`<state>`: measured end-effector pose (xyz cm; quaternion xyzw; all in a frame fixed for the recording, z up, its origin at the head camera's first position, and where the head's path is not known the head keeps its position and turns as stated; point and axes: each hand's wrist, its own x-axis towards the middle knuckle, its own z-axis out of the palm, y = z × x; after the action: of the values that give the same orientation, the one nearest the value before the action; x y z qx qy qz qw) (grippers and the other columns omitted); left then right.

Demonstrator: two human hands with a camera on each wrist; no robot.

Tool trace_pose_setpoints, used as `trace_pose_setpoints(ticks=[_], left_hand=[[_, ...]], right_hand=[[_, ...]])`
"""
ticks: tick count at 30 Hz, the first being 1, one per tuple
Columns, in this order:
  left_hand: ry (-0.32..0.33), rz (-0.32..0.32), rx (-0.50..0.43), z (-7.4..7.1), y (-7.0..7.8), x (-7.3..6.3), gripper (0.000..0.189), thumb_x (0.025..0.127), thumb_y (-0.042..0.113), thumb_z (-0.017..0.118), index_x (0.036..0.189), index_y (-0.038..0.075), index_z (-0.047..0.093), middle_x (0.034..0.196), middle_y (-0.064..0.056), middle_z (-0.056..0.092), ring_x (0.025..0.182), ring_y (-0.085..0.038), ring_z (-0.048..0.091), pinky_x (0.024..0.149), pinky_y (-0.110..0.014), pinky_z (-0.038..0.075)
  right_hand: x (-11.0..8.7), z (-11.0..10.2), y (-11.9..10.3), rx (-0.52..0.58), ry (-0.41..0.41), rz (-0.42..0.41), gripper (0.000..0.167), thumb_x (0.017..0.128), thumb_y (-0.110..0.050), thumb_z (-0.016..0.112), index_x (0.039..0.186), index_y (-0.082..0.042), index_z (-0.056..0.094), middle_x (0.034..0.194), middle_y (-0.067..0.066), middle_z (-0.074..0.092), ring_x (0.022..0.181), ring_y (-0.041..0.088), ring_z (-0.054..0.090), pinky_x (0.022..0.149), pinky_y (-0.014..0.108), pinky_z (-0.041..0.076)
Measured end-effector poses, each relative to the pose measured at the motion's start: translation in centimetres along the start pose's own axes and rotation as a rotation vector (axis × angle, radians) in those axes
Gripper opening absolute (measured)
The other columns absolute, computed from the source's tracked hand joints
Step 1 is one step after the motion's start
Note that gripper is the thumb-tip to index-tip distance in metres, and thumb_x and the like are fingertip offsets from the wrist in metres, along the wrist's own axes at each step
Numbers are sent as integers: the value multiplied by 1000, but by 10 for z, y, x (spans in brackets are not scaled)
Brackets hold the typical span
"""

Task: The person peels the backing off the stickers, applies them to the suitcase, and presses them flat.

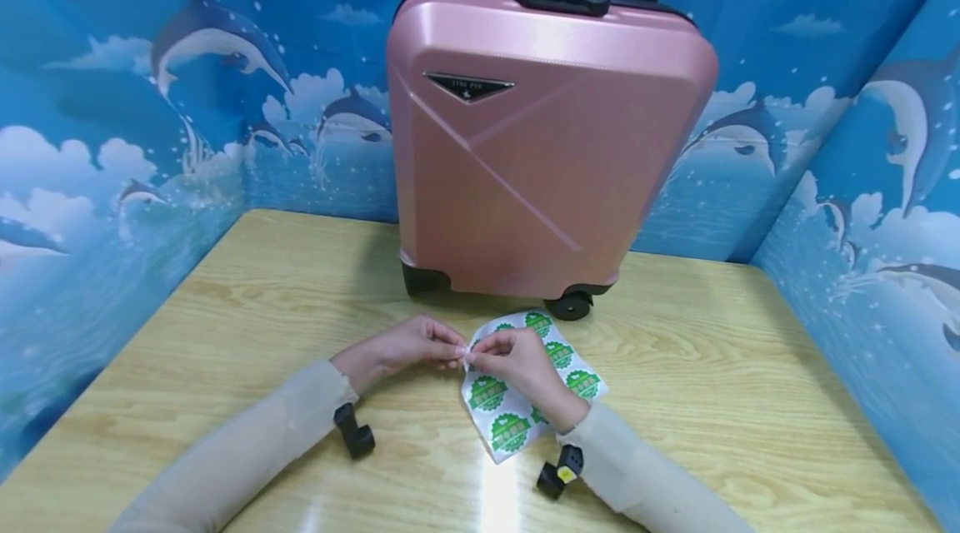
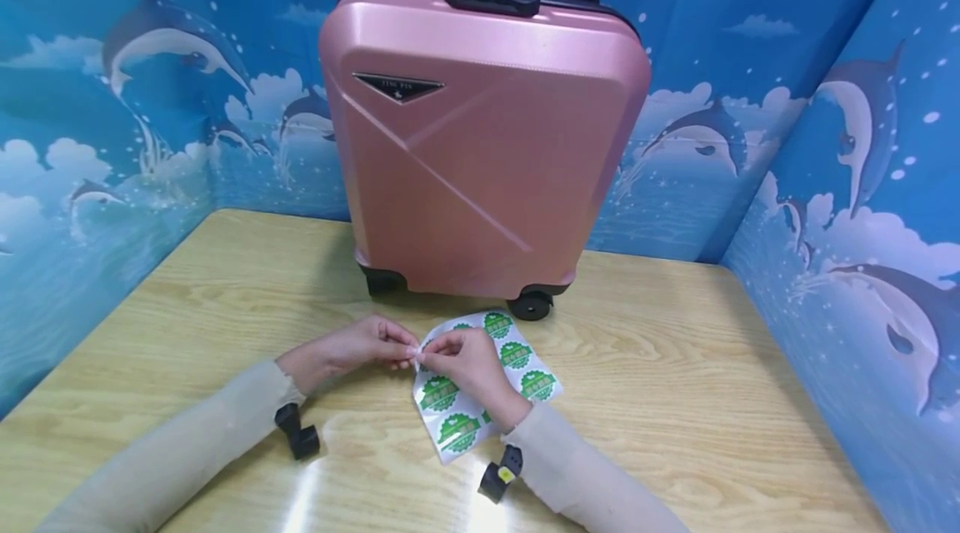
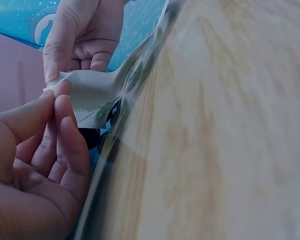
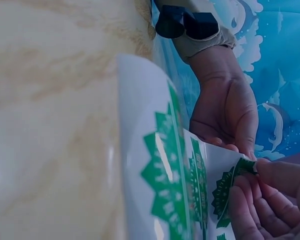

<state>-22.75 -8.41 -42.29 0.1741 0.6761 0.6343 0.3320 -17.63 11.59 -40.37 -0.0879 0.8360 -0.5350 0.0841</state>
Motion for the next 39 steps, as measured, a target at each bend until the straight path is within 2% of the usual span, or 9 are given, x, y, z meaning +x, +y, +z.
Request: trace_pose_setpoints(ticks=[6, 23, 32, 35, 39], left_hand=[[-11, -7, -16, 2, -1, -1, 16, 87, 1, 62, 99, -9, 66, 75, -1, 69, 66, -7, 61, 64, -21, 52], [0, -12, -44, 2, 0, -2, 13, 88, 2, 62, 96, -6, 68, 73, 1, 69, 66, -6, 61, 63, -20, 51], [-9, 9, -46, 1, -1, -2, 20, 89, 4, 61, 102, -11, 65, 76, 1, 70, 67, -5, 61, 64, -20, 51], [-4, 0, -40, 1, 0, -2, 20, 89, 4, 62, 102, -10, 66, 76, 1, 70, 66, -5, 61, 64, -20, 51], [-1, -10, -39, 2, -1, -2, 20, 88, 4, 62, 103, -10, 66, 75, 1, 69, 66, -6, 61, 63, -20, 51]], right_hand=[[0, -1, 3, 25, -33, -23, 13, 82, -16, 74, 82, -3, 73, 76, 6, 71, 66, 9, 63, 60, 21, 50], [-1, 0, 4, 35, -51, -17, 17, 80, -16, 74, 83, 0, 69, 76, 5, 70, 66, 8, 62, 61, 21, 50], [0, 2, 4, 27, -43, -41, 17, 78, -12, 76, 84, 2, 68, 78, 5, 68, 66, 8, 60, 61, 20, 50], [-2, 2, 1, 32, -50, -39, 15, 78, -6, 75, 85, 5, 68, 79, 8, 68, 66, 8, 59, 61, 19, 50], [-13, -1, -20, 37, -63, -39, 13, 79, 0, 72, 85, 9, 66, 79, 13, 68, 66, 7, 59, 61, 18, 49]])
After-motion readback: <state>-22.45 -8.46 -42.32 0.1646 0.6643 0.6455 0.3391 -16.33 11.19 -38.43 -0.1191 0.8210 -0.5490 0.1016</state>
